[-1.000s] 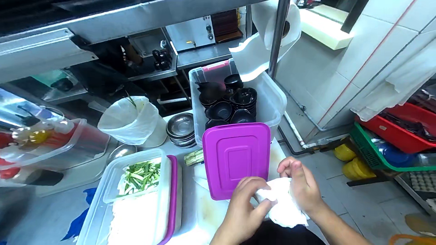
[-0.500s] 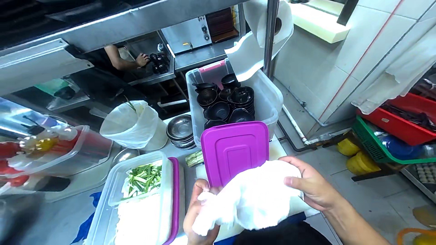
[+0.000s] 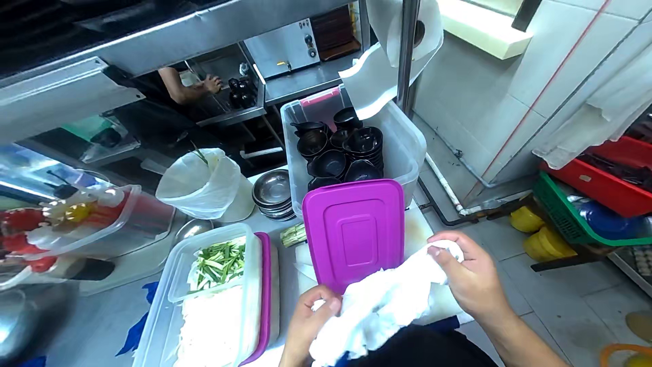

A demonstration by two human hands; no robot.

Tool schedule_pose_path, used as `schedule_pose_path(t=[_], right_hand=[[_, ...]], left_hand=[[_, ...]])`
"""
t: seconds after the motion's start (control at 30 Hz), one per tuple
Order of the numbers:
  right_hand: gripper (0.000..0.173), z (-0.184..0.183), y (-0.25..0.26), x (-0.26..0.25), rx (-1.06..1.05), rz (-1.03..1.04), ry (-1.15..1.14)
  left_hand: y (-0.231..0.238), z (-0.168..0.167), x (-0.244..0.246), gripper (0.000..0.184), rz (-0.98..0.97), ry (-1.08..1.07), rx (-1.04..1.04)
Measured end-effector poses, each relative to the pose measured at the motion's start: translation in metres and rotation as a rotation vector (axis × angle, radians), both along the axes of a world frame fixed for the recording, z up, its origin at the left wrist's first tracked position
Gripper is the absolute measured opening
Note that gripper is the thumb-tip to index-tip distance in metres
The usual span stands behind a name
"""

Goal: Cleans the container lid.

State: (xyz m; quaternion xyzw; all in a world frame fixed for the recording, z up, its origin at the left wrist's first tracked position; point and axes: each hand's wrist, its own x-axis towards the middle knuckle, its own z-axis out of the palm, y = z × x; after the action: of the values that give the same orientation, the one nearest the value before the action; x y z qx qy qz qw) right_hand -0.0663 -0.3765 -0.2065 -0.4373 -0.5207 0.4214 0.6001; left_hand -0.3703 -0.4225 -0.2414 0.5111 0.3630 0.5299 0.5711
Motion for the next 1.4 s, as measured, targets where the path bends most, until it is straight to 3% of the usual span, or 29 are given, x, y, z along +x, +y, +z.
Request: schedule_pose_path(t=[0.1,0.17,0.33,0.4,0.47,0.53,0.57,0.63,0.73,0.8,0.87,0.97,1.07,1.13,1.23,1.33,1.4], right_hand=[[0.016,0.01,0.012,0.022,-0.051,-0.117,0.084],[0.014,0.017,0.019,0.041,-0.071,-0.198,0.148],[0.011,0.032,0.028,0.072,-0.122,-0.334,0.283],[0.013,0.03,0.025,0.066,-0.208,-0.288,0.337],[0.016,0.023,0.02,0.052,-0.315,-0.201,0.378],[0.017,0.014,0.015,0.038,-0.389,-0.103,0.406],[0.017,0.01,0.012,0.031,-0.404,-0.055,0.408],[0.018,0.003,0.006,0.018,-0.399,0.046,0.388],[0.019,-0.004,-0.001,0.001,-0.37,0.194,0.357],[0.021,-0.003,-0.002,-0.007,-0.363,0.277,0.353],[0.024,0.0,-0.002,-0.01,-0.362,0.357,0.361],[0.03,0.005,-0.003,-0.009,-0.404,0.469,0.406],[0.033,0.004,-0.002,-0.006,-0.42,0.544,0.43],[0.031,0.003,0.0,-0.001,-0.412,0.464,0.342],[0.024,-0.004,0.004,0.009,-0.338,0.158,0.007],[0.027,-0.009,0.002,0.015,0.016,-0.125,-0.465],[0.037,0.004,-0.004,0.012,0.267,-0.082,-0.708]], left_hand=[[-0.008,0.001,-0.013,0.02,0.107,-0.349,-0.108],[-0.013,0.001,-0.028,0.02,0.217,-0.325,-0.145],[-0.02,0.004,-0.042,0.014,0.54,0.355,-0.177],[-0.02,-0.002,-0.037,0.017,0.483,0.614,-0.201],[-0.017,-0.009,-0.032,0.03,0.29,0.888,-0.213],[-0.012,-0.022,-0.023,0.039,0.224,1.049,-0.07],[-0.009,-0.024,-0.015,0.041,0.28,1.054,0.034],[-0.001,-0.012,0.004,0.039,0.391,0.851,0.176],[0.009,0.025,0.036,0.063,0.24,0.462,0.177],[0.012,0.044,0.053,0.071,0.134,0.572,0.271],[0.018,0.051,0.066,0.066,0.113,0.799,0.421],[0.024,0.039,0.079,0.056,0.136,0.929,0.495],[0.029,0.022,0.083,0.029,0.2,0.902,0.512],[0.029,0.016,0.077,0.021,0.209,0.896,0.524],[0.026,0.016,0.065,0.027,0.159,0.93,0.442],[0.021,0.021,0.057,0.033,0.149,1.016,0.387],[0.018,0.026,0.057,0.035,0.139,1.046,0.436]])
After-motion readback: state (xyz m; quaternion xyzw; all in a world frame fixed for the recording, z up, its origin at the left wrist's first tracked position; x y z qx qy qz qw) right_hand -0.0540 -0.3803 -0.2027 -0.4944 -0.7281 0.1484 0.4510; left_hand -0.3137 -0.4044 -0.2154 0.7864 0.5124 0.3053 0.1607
